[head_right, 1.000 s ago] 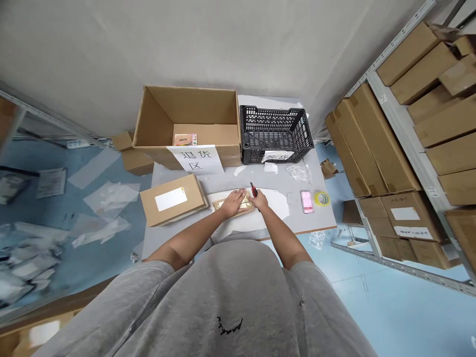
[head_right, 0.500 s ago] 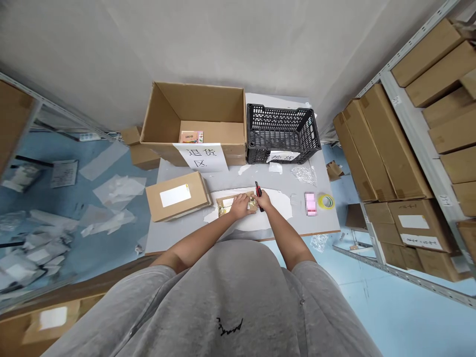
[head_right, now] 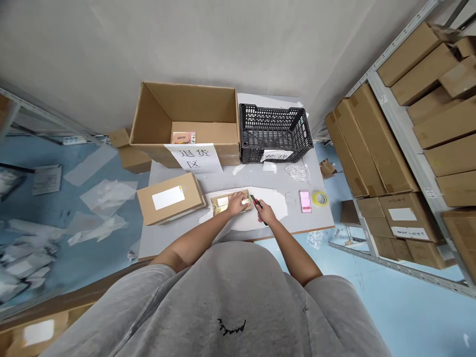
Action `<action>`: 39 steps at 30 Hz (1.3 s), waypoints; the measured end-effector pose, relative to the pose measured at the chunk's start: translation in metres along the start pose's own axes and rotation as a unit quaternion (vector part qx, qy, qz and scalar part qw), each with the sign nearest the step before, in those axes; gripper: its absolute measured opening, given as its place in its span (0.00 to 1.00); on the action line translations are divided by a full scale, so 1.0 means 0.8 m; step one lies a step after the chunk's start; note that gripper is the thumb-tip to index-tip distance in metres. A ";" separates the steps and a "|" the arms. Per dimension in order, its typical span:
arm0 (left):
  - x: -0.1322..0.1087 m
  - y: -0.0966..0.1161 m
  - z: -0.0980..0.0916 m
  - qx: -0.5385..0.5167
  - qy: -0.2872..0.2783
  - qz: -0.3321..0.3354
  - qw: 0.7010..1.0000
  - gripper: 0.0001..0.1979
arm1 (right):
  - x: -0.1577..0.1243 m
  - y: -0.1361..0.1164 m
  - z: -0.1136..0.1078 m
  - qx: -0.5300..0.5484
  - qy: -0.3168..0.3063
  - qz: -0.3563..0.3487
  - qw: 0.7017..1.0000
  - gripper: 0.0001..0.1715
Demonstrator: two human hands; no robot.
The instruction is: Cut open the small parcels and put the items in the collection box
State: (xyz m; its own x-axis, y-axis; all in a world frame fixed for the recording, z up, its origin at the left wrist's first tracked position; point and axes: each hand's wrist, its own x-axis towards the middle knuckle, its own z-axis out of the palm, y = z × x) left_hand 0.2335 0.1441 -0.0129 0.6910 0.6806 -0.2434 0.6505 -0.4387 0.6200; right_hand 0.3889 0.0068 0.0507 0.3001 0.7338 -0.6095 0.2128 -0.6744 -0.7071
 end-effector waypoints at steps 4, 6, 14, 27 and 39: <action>-0.003 0.001 0.005 -0.018 0.018 -0.006 1.000 0.09 | -0.006 0.001 0.008 -0.029 -0.005 0.012 0.999 0.13; -0.004 0.001 0.006 -0.023 0.025 -0.009 0.999 0.08 | -0.002 -0.002 0.014 -0.033 0.000 0.019 0.999 0.14; -0.007 0.002 0.009 -0.048 0.048 -0.015 0.998 0.07 | -0.001 0.000 0.026 -0.062 0.034 0.040 0.997 0.13; -0.011 0.003 0.007 -0.054 0.055 0.008 0.997 0.05 | -0.016 0.000 0.031 -0.065 0.030 0.059 0.996 0.09; -0.072 -0.011 -0.016 0.049 0.108 -0.022 0.993 0.25 | 0.031 -0.034 0.007 -0.061 0.076 0.019 0.995 0.14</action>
State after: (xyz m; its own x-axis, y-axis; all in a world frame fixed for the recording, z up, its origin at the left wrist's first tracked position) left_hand 0.1839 0.1163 0.0057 0.5850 0.8053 -0.0963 0.7129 -0.4539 0.5345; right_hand 0.3858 0.0439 0.0526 0.4446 0.6933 -0.5672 0.3074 -0.7128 -0.6304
